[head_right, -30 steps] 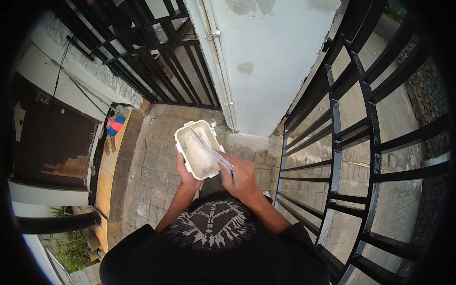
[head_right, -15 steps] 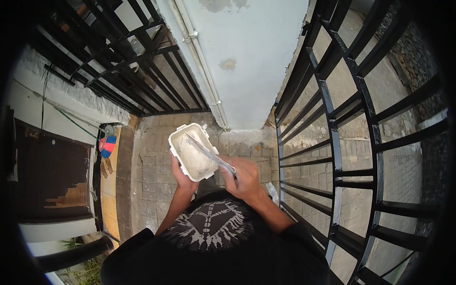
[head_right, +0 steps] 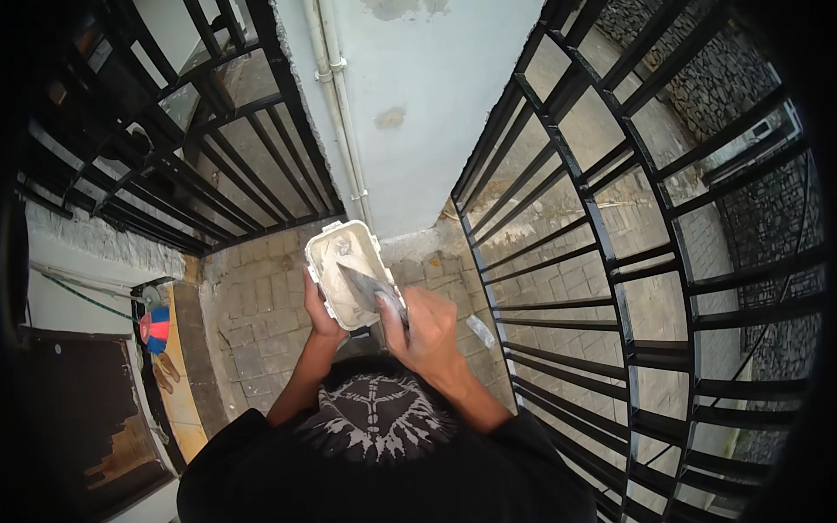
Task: The person applies wall filler to a concrete wall surface using a putty knife.
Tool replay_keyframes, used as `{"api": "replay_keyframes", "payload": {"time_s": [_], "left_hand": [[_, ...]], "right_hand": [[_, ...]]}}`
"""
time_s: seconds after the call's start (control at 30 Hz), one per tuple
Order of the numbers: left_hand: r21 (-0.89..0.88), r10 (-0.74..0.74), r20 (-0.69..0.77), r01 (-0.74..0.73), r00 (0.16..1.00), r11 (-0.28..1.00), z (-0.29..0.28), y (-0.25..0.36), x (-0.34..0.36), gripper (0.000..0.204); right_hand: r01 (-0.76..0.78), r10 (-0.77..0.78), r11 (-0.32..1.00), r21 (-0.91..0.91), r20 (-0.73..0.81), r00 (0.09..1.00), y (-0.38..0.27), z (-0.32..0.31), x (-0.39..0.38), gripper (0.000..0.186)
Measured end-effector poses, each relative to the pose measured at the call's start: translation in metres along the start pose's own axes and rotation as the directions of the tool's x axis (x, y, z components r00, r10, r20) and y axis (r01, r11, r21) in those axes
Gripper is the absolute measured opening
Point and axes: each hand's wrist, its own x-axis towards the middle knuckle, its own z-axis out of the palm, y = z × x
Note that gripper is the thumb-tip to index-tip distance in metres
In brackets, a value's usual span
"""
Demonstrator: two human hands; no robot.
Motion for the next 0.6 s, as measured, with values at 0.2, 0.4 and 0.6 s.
{"api": "replay_keyframes", "payload": {"time_s": [0.2, 0.4, 0.6], "left_hand": [[-0.004, -0.142, 0.107, 0.144, 0.984, 0.990, -0.021, 0.007, 0.012, 0.061], [-0.010, -0.222, 0.180, 0.227, 0.958, 0.974, -0.020, 0.019, 0.013, 0.060], [-0.010, -0.237, 0.130, 0.241, 0.963, 0.971, -0.031, 0.018, 0.013, 0.058]], "right_hand": [[-0.054, 0.073, 0.972, -0.227, 0.077, 0.994, -0.014, 0.036, 0.004, 0.015], [-0.171, 0.176, 0.954, -0.245, -0.001, 0.984, -0.019, 0.059, -0.001, 0.012], [-0.191, 0.187, 0.955, -0.225, -0.038, 0.982, -0.031, 0.054, -0.006, 0.010]]}}
